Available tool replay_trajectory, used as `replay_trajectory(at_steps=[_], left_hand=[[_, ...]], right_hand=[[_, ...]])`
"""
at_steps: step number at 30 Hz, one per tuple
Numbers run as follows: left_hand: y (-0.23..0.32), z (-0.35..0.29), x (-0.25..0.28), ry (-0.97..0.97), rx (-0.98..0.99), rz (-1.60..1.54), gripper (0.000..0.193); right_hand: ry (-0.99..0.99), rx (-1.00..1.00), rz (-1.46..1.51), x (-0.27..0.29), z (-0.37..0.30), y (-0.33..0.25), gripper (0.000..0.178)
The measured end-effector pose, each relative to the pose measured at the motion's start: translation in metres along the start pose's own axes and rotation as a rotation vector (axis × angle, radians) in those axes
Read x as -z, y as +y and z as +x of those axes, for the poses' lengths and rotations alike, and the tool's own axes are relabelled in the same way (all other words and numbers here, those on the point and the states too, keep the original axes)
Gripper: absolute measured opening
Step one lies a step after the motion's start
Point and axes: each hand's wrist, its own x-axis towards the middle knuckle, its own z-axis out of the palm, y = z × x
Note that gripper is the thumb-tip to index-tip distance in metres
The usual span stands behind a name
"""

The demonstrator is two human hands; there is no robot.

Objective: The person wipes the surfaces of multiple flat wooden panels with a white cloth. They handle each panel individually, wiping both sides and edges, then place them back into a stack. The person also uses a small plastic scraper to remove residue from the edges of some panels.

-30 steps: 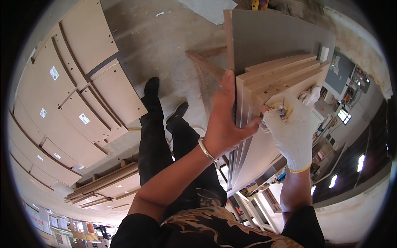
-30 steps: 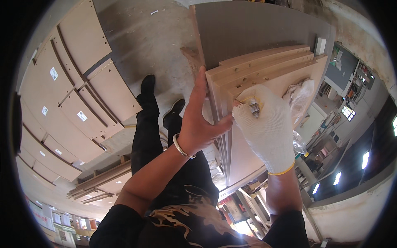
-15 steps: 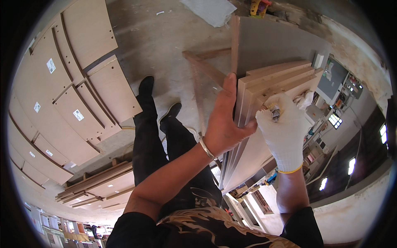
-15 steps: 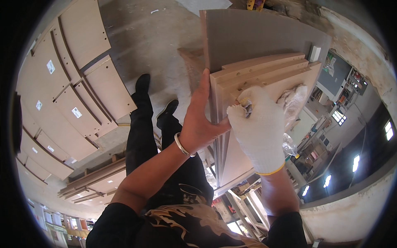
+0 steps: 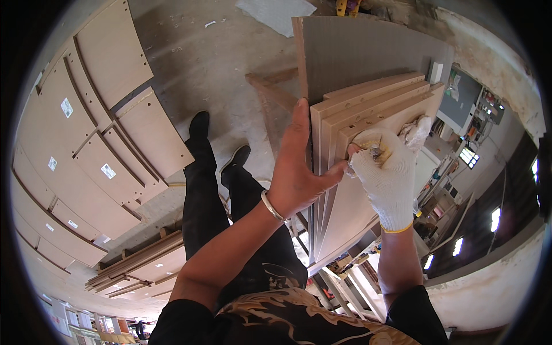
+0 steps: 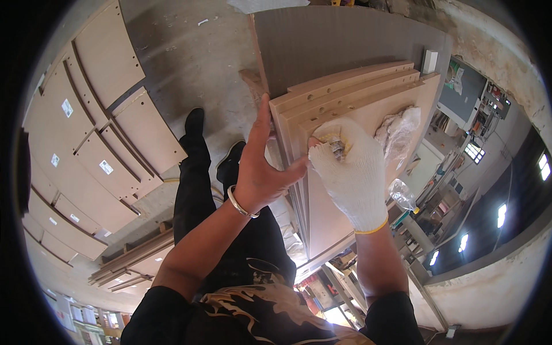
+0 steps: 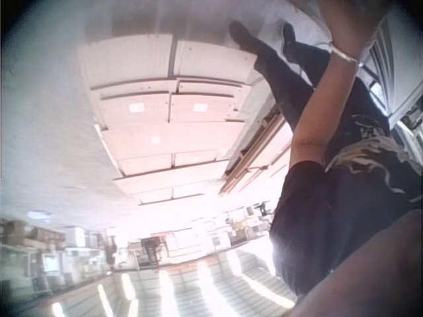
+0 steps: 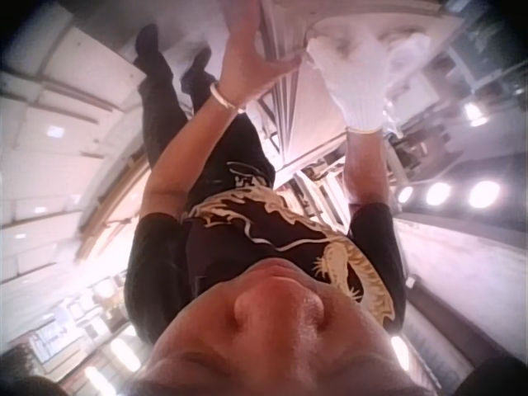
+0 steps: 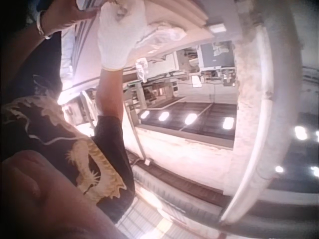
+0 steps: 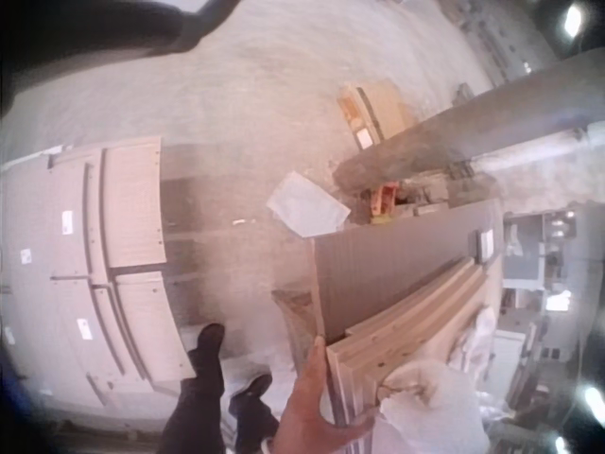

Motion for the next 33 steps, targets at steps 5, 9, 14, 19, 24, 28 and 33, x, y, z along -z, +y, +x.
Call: replay_trajectory(at_steps=[5, 9, 14, 19, 24, 28, 33], left_hand=[[0.001, 0.001, 0.0, 0.001, 0.01, 0.016, 0.125], [0.005, 0.001, 0.0, -0.057, 0.095, -0.133, 0.123], [0.006, 0.002, 0.002, -0.074, 0.099, -0.144, 0.123], [0.004, 0.003, 0.003, -0.041, 0.041, -0.047, 0.122], [0.006, 0.002, 0.001, -0.022, 0.055, -0.097, 0.12], [0.005, 0.002, 0.0, -0.014, 0.049, -0.109, 0.121], [-0.003, -0.001, -0.001, -0.022, 0.022, -0.13, 0.123]], right_hand=[[-0.011, -0.073, -0.001, -0.004, 0.002, -0.012, 0.012], [0.04, 0.003, -0.083, -0.011, 0.002, -0.017, 0.011], [0.041, 0.062, -0.003, -0.014, -0.002, -0.008, 0.014], [0.054, -0.157, 0.269, -0.012, -0.012, 0.003, 0.008], [0.06, -0.169, 0.275, -0.013, -0.015, 0.007, 0.008], [0.071, -0.214, 0.257, -0.014, -0.014, 0.005, 0.007], [0.096, -0.157, 0.324, -0.021, -0.005, -0.005, 0.009]])
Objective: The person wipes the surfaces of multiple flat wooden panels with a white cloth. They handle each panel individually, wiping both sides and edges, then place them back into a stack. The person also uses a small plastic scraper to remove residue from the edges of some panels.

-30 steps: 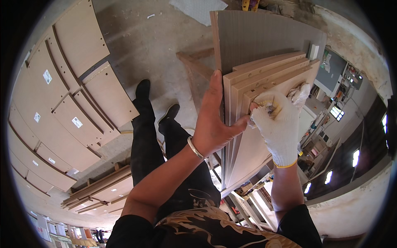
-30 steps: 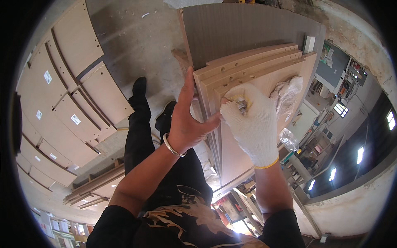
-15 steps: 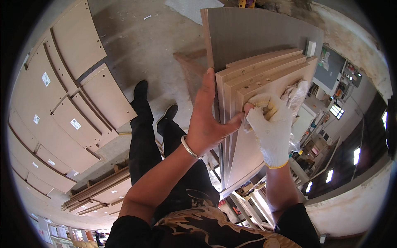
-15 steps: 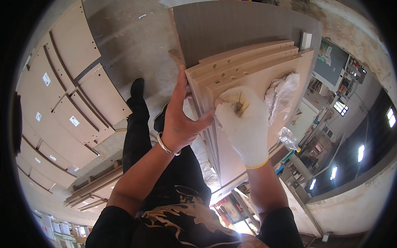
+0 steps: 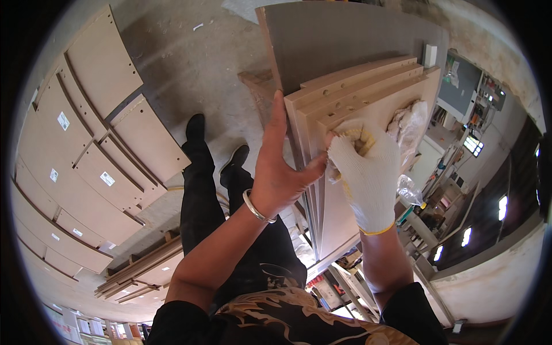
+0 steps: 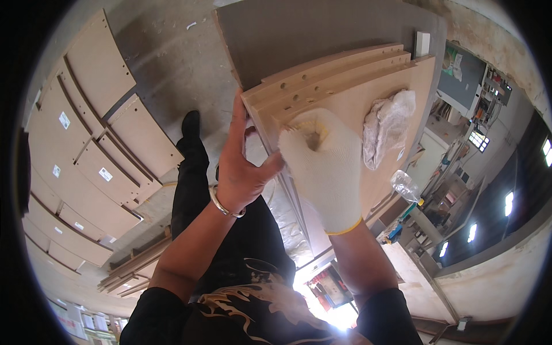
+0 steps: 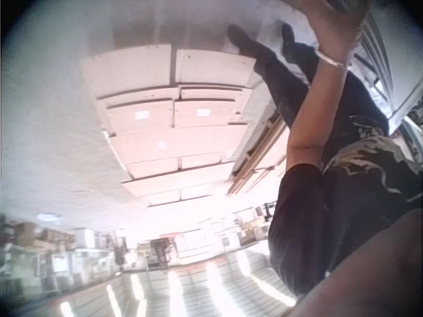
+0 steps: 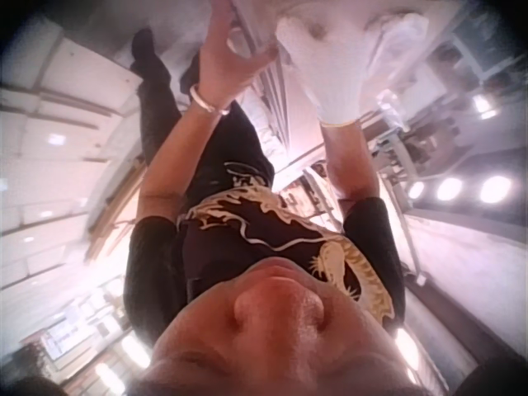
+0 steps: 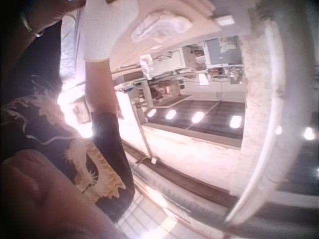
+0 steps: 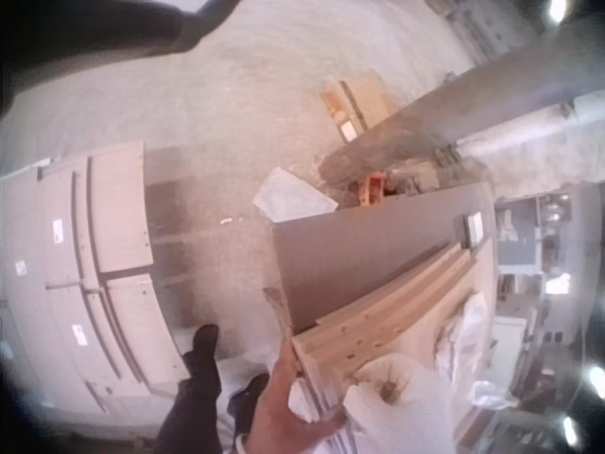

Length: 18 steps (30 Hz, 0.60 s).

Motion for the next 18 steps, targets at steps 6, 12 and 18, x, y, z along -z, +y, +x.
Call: replay_trajectory(at_steps=[6, 12, 18], left_hand=[[-0.005, 0.003, 0.001, -0.014, -0.002, -0.03, 0.121], [0.01, 0.0, 0.0, 0.049, -0.056, 0.049, 0.109], [0.005, -0.013, -0.014, 0.116, -0.091, 0.085, 0.11]], right_hand=[[-0.078, 0.065, 0.09, 0.004, 0.015, 0.001, 0.011], [0.174, 0.248, 0.322, 0.057, -0.013, 0.048, 0.026], [0.5, 0.65, -0.545, 0.107, 0.03, 0.133, 0.069]])
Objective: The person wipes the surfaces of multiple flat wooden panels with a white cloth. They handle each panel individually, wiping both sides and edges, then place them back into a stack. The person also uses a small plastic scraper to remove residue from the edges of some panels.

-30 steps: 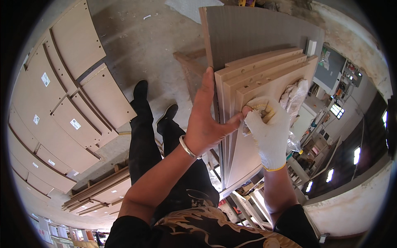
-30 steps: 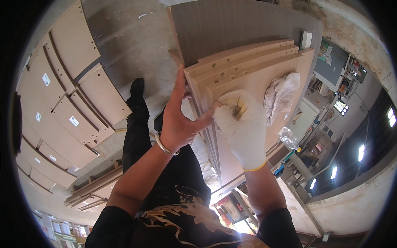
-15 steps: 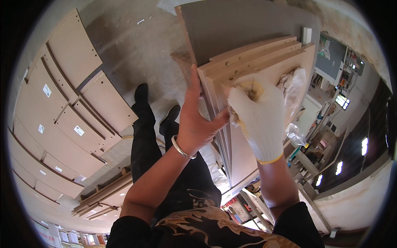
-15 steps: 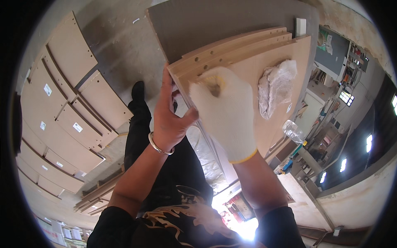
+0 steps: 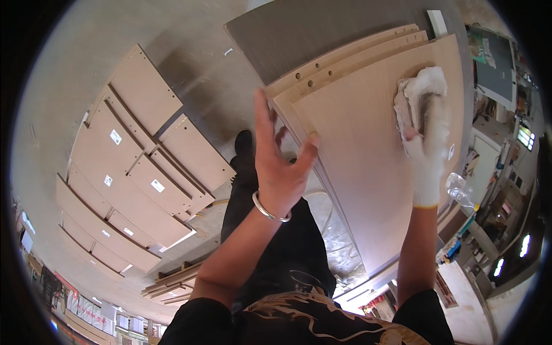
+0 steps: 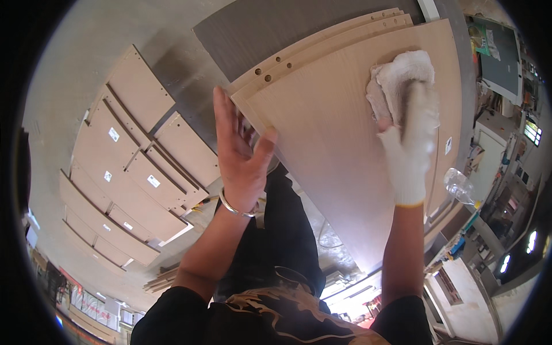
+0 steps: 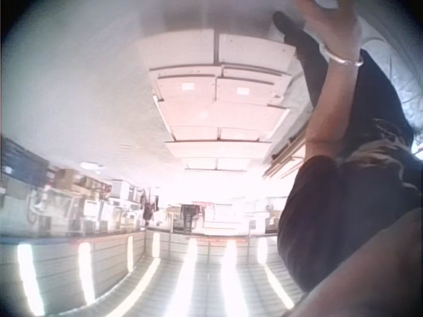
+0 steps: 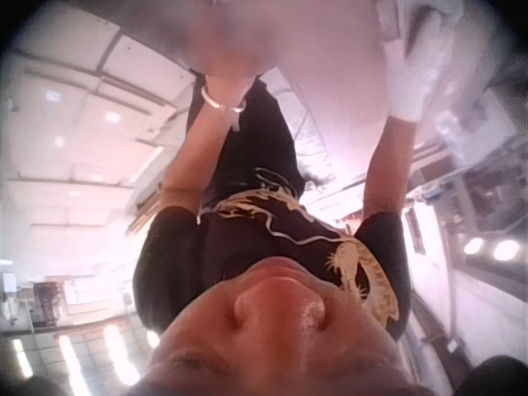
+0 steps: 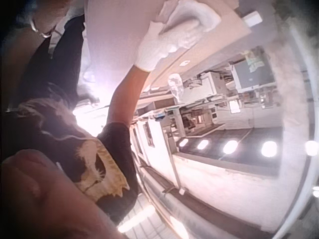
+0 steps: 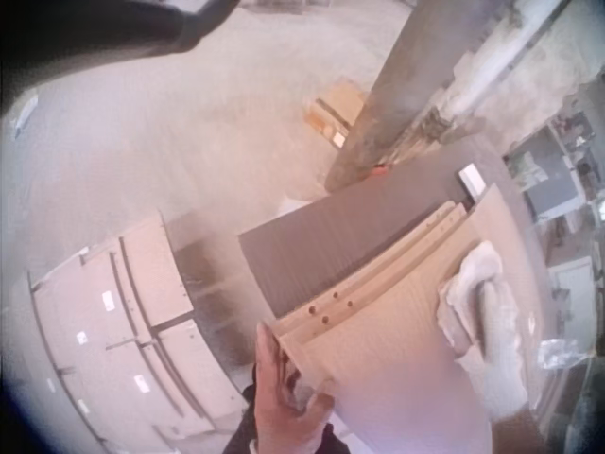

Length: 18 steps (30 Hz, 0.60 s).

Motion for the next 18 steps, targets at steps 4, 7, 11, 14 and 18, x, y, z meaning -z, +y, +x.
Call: replay_trajectory(at_steps=[4, 7, 11, 14, 18], left_hand=[[-0.018, -0.054, -0.02, -0.042, 0.107, 0.016, 0.116], [-0.042, -0.102, -0.043, -0.157, 0.221, -0.046, 0.111], [-0.075, -0.138, -0.054, -0.255, 0.22, 0.02, 0.121], [-0.084, -0.147, -0.058, -0.142, 0.188, 0.007, 0.119], [-0.086, -0.141, -0.053, -0.186, 0.254, -0.055, 0.11]], right_hand=[[-0.107, 0.108, -0.103, -0.022, -0.027, 0.047, 0.082], [-0.26, 0.319, -0.04, -0.01, -0.043, 0.018, 0.078], [-0.332, 0.593, 0.227, -0.003, -0.019, -0.075, 0.061], [-0.161, 0.673, 0.294, -0.029, 0.008, -0.105, 0.048], [-0.111, 0.655, 0.318, -0.036, 0.007, -0.108, 0.042]])
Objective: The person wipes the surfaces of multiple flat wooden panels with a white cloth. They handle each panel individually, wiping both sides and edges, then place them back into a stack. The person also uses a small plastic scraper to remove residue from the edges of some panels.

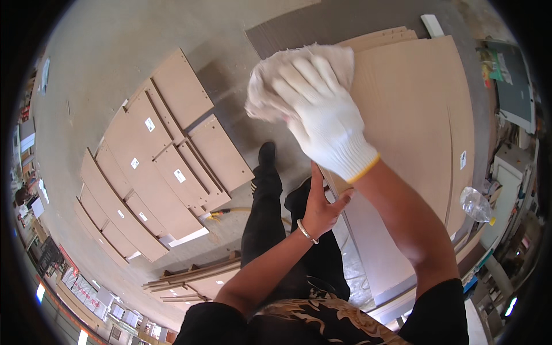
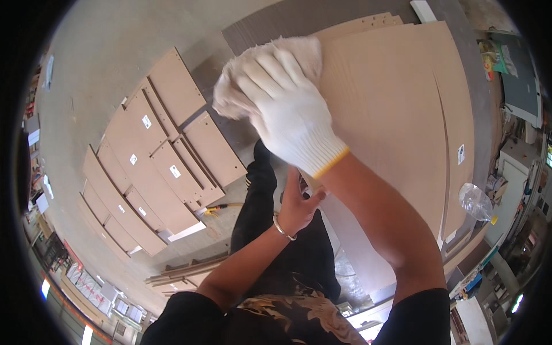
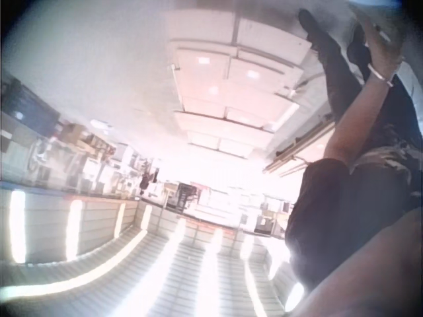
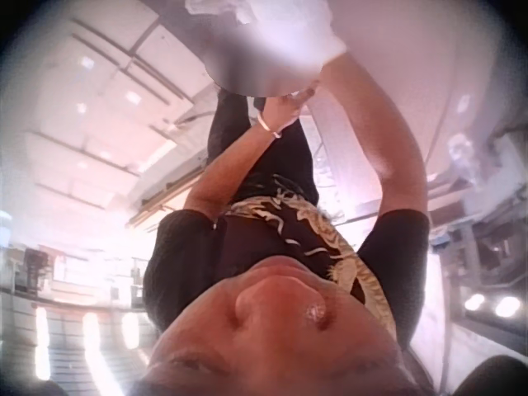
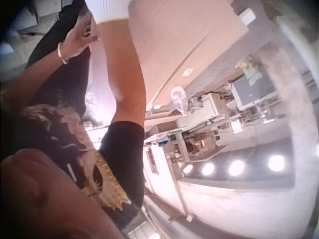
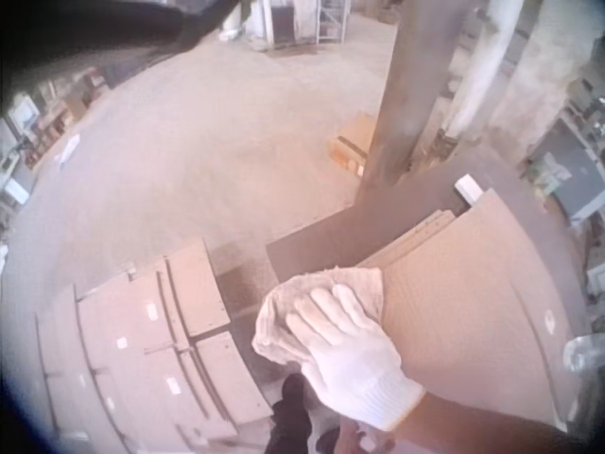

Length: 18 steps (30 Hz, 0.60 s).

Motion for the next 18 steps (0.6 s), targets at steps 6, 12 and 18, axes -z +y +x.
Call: replay_trajectory(at_steps=[6, 12, 18], left_hand=[[-0.007, 0.002, 0.0, 0.041, -0.043, 0.054, 0.102], [-0.011, 0.009, 0.006, -0.016, 0.011, 0.041, 0.102], [-0.008, 0.006, 0.003, 0.052, -0.101, 0.013, 0.103]], right_hand=[[0.032, 0.051, -0.081, 0.003, 0.002, -0.012, 0.042], [-0.169, -0.038, -0.098, -0.01, -0.011, -0.006, 0.043], [0.029, 0.031, -0.129, -0.008, 0.018, -0.008, 0.04]])
